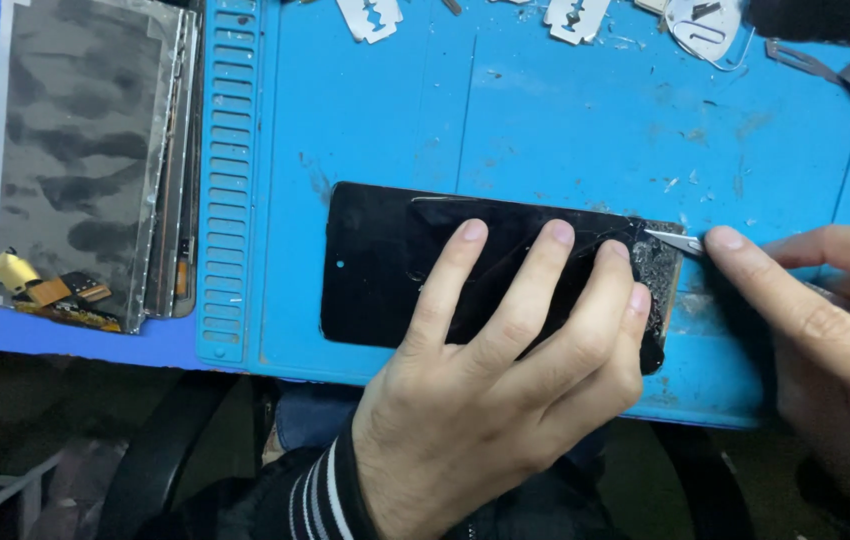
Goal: Carefully prying away and cleaning the adhesive from a cracked smartphone screen using a precision tool and a cloth.
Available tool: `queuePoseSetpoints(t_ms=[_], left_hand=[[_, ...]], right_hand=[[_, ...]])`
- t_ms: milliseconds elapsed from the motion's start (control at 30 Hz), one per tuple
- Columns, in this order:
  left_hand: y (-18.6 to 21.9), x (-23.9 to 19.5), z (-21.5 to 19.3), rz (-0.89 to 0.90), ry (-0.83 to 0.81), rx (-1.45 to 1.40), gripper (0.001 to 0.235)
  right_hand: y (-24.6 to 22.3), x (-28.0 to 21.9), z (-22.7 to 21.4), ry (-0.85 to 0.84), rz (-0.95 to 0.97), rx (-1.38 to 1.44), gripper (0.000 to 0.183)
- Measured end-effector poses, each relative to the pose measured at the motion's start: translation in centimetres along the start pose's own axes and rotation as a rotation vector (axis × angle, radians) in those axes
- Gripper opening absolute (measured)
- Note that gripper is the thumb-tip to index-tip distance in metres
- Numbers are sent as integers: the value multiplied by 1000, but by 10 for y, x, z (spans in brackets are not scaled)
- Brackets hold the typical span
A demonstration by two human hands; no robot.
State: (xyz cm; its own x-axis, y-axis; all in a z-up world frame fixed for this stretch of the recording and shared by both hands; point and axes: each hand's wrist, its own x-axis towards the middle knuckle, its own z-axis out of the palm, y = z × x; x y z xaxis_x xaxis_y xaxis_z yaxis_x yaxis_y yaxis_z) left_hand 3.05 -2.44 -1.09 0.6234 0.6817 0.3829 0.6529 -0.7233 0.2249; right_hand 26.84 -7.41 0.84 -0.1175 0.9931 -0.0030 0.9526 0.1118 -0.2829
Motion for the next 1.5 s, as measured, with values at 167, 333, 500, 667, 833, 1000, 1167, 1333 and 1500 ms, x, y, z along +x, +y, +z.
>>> queuePoseSetpoints(t_ms=[167, 333, 500, 667, 833, 1000, 1167, 1333, 1500], left_hand=[[0, 0, 2, -3, 6, -13, 26], [1, -1, 1, -3, -24, -30, 27], [1, -1, 3, -1, -16, -27, 26], [0, 0, 1, 4, -11, -8, 25], [0, -1, 2, 9, -13, -10, 25], [0, -1, 3, 17, -22, 9, 26], [0, 1, 1, 17, -9, 25, 26], [0, 1, 0, 18, -2, 5, 26], [-1, 0, -1, 29, -9, 0, 24]], right_hand=[[-4, 0, 3, 26, -1, 15, 42], [-6, -3, 6, 40, -6, 22, 39], [-13, -4, 10, 85, 55, 59, 36], [-17, -2, 10, 106, 53, 70, 33], [-22, -4, 13, 132, 70, 18, 41], [-27, -1, 8, 104, 87, 23, 48], [-30, 6, 3, 84, 86, 38, 54], [-33, 9, -1, 65, 102, 40, 61], [-41, 8, -2, 68, 125, 37, 62]])
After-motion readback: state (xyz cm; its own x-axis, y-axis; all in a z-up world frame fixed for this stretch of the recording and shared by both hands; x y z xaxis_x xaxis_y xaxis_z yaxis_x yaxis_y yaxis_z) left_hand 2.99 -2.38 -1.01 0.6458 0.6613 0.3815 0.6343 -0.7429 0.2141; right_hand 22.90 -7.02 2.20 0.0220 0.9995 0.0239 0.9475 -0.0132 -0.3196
